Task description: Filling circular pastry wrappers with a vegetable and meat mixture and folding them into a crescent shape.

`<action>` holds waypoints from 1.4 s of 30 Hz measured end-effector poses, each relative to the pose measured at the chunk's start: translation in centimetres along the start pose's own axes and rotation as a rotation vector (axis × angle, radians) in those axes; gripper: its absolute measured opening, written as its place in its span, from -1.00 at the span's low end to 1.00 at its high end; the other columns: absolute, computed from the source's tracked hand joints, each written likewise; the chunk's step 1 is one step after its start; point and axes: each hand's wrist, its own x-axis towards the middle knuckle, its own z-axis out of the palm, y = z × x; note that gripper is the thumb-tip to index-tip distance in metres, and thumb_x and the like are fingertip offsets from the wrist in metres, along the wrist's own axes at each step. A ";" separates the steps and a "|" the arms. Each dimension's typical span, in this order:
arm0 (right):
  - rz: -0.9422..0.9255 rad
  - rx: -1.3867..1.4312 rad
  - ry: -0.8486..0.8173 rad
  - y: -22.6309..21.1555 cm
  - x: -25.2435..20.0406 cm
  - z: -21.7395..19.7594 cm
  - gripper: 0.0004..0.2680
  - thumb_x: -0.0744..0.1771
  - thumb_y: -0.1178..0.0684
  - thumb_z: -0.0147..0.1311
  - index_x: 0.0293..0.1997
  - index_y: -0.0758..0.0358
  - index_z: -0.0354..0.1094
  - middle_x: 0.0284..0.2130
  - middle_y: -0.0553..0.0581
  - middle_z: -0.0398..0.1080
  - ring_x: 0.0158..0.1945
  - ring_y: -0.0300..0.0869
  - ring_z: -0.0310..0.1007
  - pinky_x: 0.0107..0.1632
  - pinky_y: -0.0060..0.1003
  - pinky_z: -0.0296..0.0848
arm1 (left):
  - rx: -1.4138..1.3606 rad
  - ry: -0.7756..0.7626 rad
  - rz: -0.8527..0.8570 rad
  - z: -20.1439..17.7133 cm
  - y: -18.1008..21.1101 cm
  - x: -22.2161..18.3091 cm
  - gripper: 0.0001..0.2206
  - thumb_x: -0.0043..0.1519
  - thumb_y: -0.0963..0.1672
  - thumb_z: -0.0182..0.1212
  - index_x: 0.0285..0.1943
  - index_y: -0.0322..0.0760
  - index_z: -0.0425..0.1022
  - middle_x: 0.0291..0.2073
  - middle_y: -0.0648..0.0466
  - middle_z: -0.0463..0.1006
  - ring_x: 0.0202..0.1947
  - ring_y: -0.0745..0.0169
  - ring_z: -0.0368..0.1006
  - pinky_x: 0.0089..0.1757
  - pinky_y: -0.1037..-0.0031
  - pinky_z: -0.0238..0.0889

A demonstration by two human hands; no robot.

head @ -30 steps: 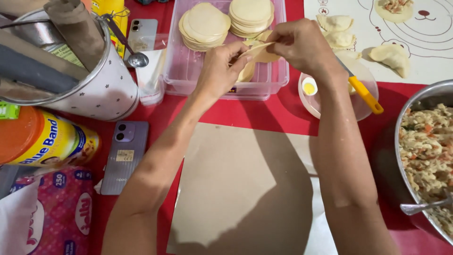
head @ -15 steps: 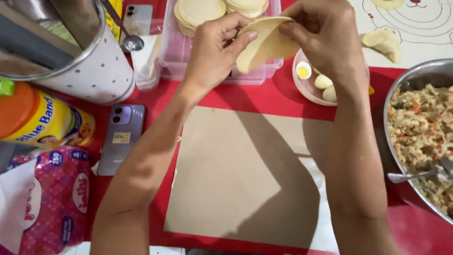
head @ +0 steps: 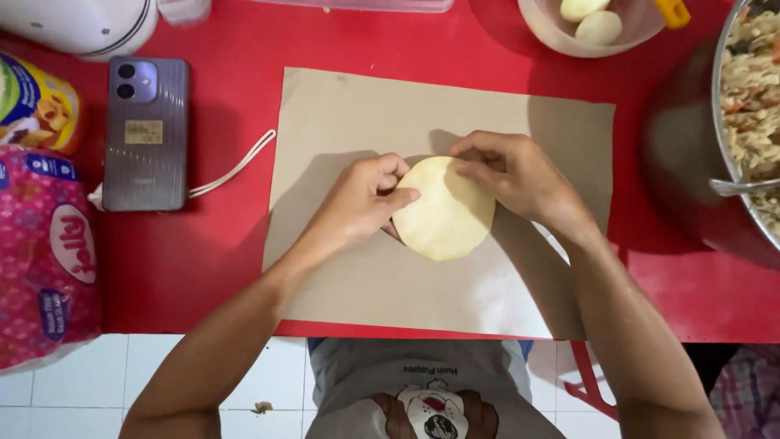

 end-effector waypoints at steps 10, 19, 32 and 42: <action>0.047 0.136 -0.054 -1.6 -2.1 -2.4 -0.84 0.32 0.29 0.18 -0.02 0.32 0.44 -0.45 0.08 0.40 -0.41 -0.24 0.49 -0.32 -0.35 0.55 | -0.179 -0.025 -0.034 1.4 3.3 -2.0 -0.82 0.24 -0.27 0.19 0.00 -0.49 0.44 -0.36 -0.25 0.60 -0.50 -0.07 0.62 -0.45 0.15 0.64; 0.076 0.227 -0.143 1.9 -0.2 -2.3 -0.79 0.31 0.38 0.15 0.04 0.44 0.43 -0.39 0.21 0.44 -0.38 -0.17 0.53 -0.33 -0.32 0.60 | -0.003 -0.080 -0.158 0.9 0.1 -0.7 -0.76 0.28 -0.19 0.14 0.07 -0.50 0.34 -0.37 -0.29 0.58 -0.58 -0.13 0.61 -0.50 0.26 0.60; 0.049 0.197 -0.138 1.1 -0.2 -2.5 -0.89 0.31 0.37 0.16 -0.13 0.44 0.54 -0.46 0.23 0.46 -0.47 -0.19 0.51 -0.36 -0.35 0.60 | 0.269 0.020 -0.155 1.7 3.1 -1.5 -0.80 0.30 -0.19 0.09 0.00 -0.52 0.45 -0.60 -0.21 0.58 -0.72 0.03 0.57 -0.64 0.40 0.55; 0.050 0.284 -0.241 0.9 -1.1 -3.0 -0.88 0.33 0.33 0.12 -0.14 0.35 0.57 -0.39 0.18 0.55 -0.31 -0.24 0.55 -0.15 -0.37 0.62 | 0.838 0.168 0.396 2.7 3.2 -1.8 -0.64 0.21 -0.25 0.28 0.21 -0.29 0.51 -0.08 -0.15 0.42 -0.05 -0.31 0.49 -0.07 0.04 0.43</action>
